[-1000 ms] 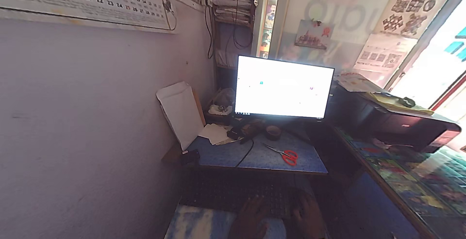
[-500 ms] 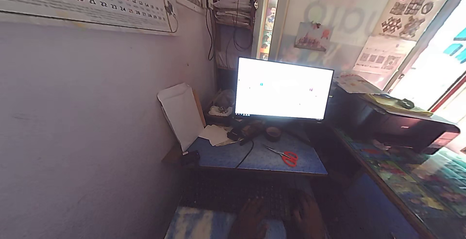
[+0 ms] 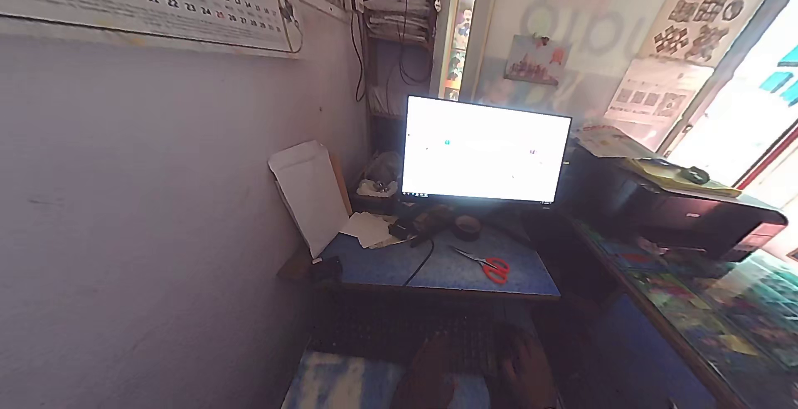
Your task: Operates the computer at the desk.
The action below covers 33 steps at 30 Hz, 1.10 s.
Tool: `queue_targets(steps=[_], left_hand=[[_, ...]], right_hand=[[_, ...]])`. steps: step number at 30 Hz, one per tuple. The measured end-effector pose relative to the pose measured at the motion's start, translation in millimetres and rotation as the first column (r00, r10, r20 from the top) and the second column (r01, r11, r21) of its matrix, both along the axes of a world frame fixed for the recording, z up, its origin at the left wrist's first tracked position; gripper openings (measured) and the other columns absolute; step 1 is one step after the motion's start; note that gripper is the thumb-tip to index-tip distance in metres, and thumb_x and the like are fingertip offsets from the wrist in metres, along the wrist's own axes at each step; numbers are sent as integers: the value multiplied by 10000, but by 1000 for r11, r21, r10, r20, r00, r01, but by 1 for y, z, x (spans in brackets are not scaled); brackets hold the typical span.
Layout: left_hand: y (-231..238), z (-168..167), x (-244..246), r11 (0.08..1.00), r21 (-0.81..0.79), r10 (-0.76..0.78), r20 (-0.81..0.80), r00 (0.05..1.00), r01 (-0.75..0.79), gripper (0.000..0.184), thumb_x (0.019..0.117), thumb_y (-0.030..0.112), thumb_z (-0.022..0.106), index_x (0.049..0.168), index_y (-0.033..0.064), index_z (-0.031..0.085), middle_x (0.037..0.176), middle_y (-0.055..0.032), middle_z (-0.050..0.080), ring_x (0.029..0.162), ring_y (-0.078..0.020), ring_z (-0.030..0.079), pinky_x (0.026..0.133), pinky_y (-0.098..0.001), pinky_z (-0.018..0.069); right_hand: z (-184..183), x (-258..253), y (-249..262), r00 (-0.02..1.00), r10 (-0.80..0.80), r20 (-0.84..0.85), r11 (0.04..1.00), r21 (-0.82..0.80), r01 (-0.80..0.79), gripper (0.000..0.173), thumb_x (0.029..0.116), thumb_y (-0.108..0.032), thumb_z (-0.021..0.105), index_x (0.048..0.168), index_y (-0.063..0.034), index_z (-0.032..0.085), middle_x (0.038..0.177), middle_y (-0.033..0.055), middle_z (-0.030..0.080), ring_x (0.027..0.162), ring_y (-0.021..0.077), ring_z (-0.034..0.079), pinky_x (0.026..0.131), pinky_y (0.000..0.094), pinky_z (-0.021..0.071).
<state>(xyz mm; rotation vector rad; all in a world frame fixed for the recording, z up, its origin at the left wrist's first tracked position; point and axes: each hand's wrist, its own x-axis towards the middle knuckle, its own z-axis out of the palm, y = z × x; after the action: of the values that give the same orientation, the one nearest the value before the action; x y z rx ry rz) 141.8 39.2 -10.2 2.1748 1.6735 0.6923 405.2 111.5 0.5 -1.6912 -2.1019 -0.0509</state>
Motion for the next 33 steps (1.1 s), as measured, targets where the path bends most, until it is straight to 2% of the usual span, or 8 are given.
queue_targets(steps=[5, 8, 13, 19, 22, 25, 33], left_hand=[[1, 2, 0, 1000, -22, 14, 40, 999, -14, 615, 1037, 459, 494, 1418, -21, 549, 1646, -138, 347, 1544, -296, 289, 1270, -463, 207], [1, 1, -1, 1000, 8, 3, 37, 999, -3, 621, 1040, 451, 491, 1446, -17, 527, 1648, -136, 345, 1545, -300, 284, 1267, -479, 201], [5, -8, 0, 998, 55, -9, -10, 1000, 10, 648, 1040, 504, 459, 1509, 57, 488, 1658, -112, 334, 1560, -292, 245, 1273, -509, 163], [7, -13, 0, 998, 69, -4, -43, 999, 7, 669, 1037, 533, 445, 1512, 64, 487, 1659, -115, 331, 1565, -300, 229, 1271, -524, 166], [7, -11, 0, 996, 91, 0, -47, 999, 4, 660, 1038, 518, 457, 1527, 76, 469, 1659, -107, 333, 1558, -289, 253, 1266, -522, 185], [8, -16, -1, 989, 151, 2, -70, 998, 9, 640, 1038, 530, 452, 1503, 94, 504, 1646, -90, 365, 1544, -269, 294, 1256, -502, 230], [7, -15, -2, 990, 142, 2, -84, 996, 10, 641, 1042, 533, 439, 1509, 98, 496, 1651, -80, 359, 1545, -262, 293, 1258, -494, 226]], right_hand=[[0, 0, 0, 1000, 6, -12, 1000, -5, -6, 511, 890, -320, 630, 1320, -47, 677, 1427, 217, 591, 1329, 426, 552, 1104, 565, 448], [0, -1, 0, 1000, 2, -15, 1000, -8, -2, 515, 888, -316, 631, 1323, -46, 674, 1426, 219, 590, 1329, 423, 552, 1101, 568, 450], [1, 0, 0, 1000, -9, -9, 1000, -8, 9, 513, 895, -321, 620, 1327, -48, 671, 1420, 223, 593, 1330, 426, 550, 1105, 564, 448], [16, -6, -4, 997, -72, -36, 991, -113, 67, 530, 916, -307, 629, 1362, -20, 632, 1439, 225, 576, 1344, 410, 542, 1129, 555, 430], [13, -6, -2, 997, -39, -66, 996, -82, 34, 518, 915, -271, 637, 1377, -39, 628, 1447, 206, 577, 1351, 394, 544, 1125, 552, 440], [3, -2, 1, 997, -10, -76, 999, -52, 6, 519, 913, -252, 630, 1392, -54, 623, 1447, 210, 575, 1351, 393, 546, 1123, 538, 448], [-2, 1, 5, 996, 35, -87, 999, -17, -37, 539, 897, -256, 655, 1404, -76, 619, 1452, 192, 576, 1353, 372, 549, 1120, 526, 457]])
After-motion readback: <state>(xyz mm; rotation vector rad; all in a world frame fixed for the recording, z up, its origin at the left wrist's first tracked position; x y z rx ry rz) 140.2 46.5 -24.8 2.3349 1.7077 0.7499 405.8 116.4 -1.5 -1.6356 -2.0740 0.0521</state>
